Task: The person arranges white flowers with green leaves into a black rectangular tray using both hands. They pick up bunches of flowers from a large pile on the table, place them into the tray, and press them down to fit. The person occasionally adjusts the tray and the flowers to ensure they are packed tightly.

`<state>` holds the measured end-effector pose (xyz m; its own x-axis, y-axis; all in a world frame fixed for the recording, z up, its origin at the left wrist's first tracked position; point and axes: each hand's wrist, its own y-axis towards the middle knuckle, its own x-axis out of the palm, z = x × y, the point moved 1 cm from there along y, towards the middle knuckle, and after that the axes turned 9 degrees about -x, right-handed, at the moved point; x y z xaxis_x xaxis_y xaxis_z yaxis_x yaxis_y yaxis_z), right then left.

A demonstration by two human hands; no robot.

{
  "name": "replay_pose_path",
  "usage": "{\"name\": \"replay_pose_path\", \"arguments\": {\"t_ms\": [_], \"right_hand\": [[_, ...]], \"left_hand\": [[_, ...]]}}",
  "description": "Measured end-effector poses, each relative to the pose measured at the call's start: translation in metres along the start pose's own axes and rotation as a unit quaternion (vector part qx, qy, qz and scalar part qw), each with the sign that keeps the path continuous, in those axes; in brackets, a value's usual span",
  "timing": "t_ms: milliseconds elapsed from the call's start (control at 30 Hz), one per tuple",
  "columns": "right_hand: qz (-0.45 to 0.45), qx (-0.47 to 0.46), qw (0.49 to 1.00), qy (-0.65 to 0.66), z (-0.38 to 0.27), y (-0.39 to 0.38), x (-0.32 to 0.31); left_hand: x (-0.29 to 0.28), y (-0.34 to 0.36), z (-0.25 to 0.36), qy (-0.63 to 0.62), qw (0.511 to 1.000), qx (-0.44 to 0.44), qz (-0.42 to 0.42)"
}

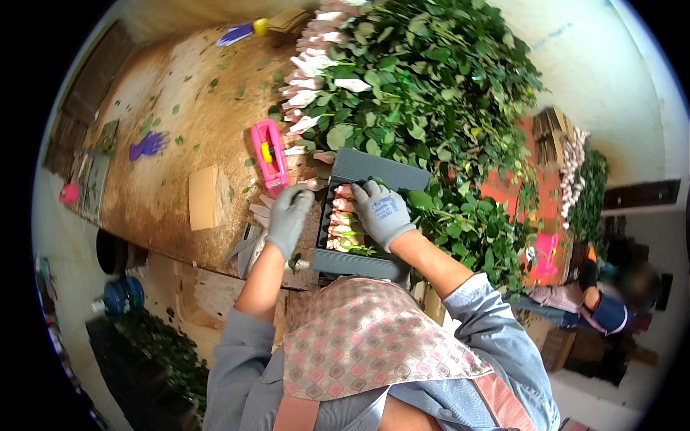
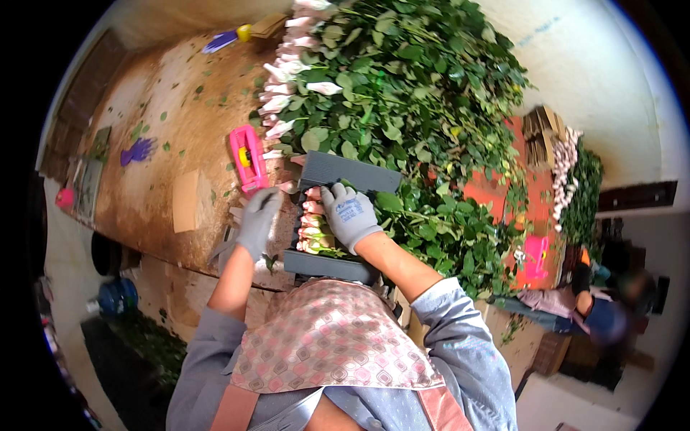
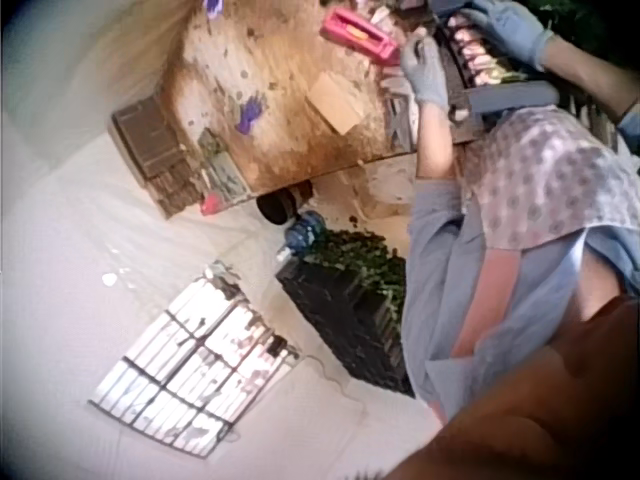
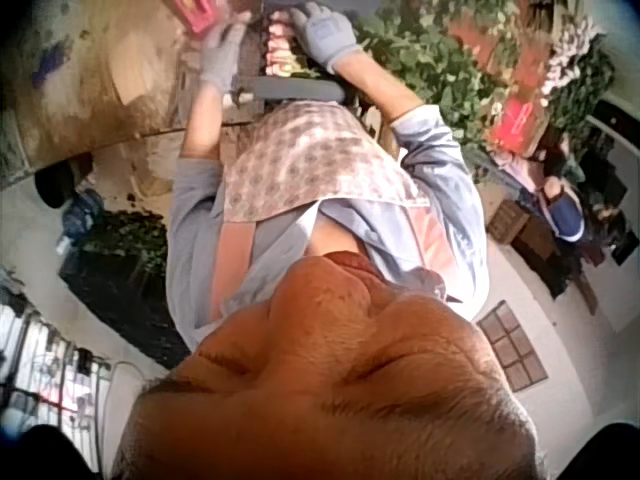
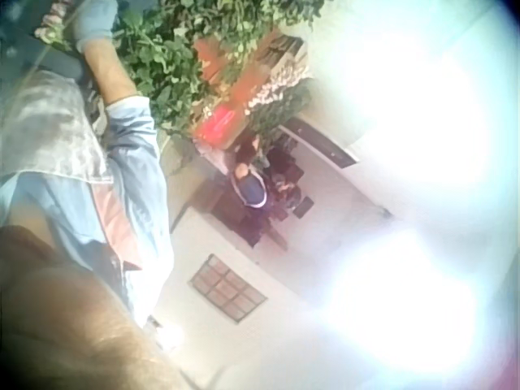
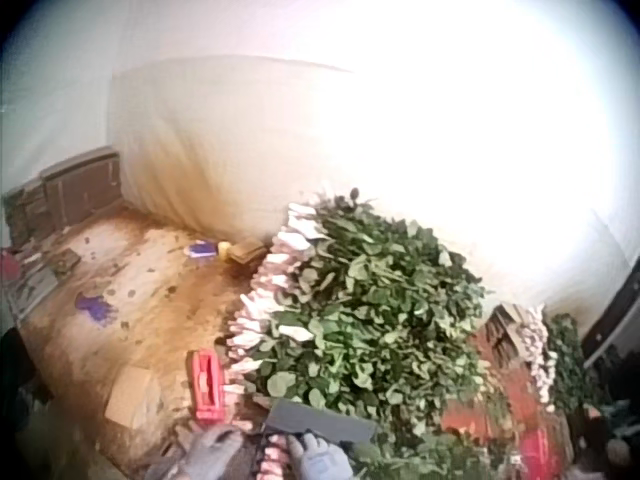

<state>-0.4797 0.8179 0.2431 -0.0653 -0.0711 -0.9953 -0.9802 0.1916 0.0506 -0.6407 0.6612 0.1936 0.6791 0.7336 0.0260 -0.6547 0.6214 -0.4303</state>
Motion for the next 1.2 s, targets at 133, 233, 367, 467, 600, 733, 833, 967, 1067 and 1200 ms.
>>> {"name": "replay_pose_path", "arguments": {"t_ms": [133, 233, 367, 467, 600, 733, 833, 967, 1067, 1200], "right_hand": [[0.013, 0.035, 0.999, 0.025, -0.002, 0.000, 0.000], [0.042, 0.040, 0.997, 0.047, -0.001, -0.002, -0.002], [0.129, 0.035, 0.989, 0.060, 0.002, -0.014, -0.019], [0.135, 0.078, 0.987, 0.033, 0.011, -0.042, -0.045], [0.202, 0.203, 0.958, -0.019, 0.056, -0.097, -0.035], [0.157, 0.300, 0.941, -0.004, 0.066, -0.124, -0.012], [0.083, 0.328, 0.940, 0.042, 0.077, -0.125, 0.001], [-0.022, 0.354, 0.929, 0.108, 0.094, -0.119, 0.013], [-0.059, 0.365, 0.922, 0.116, 0.101, -0.111, 0.025], [-0.033, 0.339, 0.937, 0.077, 0.096, -0.104, 0.000]], "left_hand": [[-0.004, -0.022, 0.045, 0.194, 0.968, 0.159, 0.003], [0.023, -0.031, 0.051, 0.258, 0.928, 0.240, -0.123], [0.057, -0.032, 0.041, 0.439, 0.820, 0.337, -0.149], [0.067, -0.030, 0.027, 0.506, 0.777, 0.335, -0.168], [0.076, -0.031, 0.019, 0.565, 0.733, 0.336, -0.174], [0.079, -0.032, 0.018, 0.590, 0.715, 0.319, -0.198], [0.082, -0.029, 0.018, 0.589, 0.712, 0.313, -0.220], [0.081, -0.025, 0.017, 0.565, 0.726, 0.304, -0.248], [0.082, -0.022, 0.018, 0.568, 0.727, 0.297, -0.245], [0.076, -0.032, 0.034, 0.594, 0.718, 0.295, -0.212]]}}
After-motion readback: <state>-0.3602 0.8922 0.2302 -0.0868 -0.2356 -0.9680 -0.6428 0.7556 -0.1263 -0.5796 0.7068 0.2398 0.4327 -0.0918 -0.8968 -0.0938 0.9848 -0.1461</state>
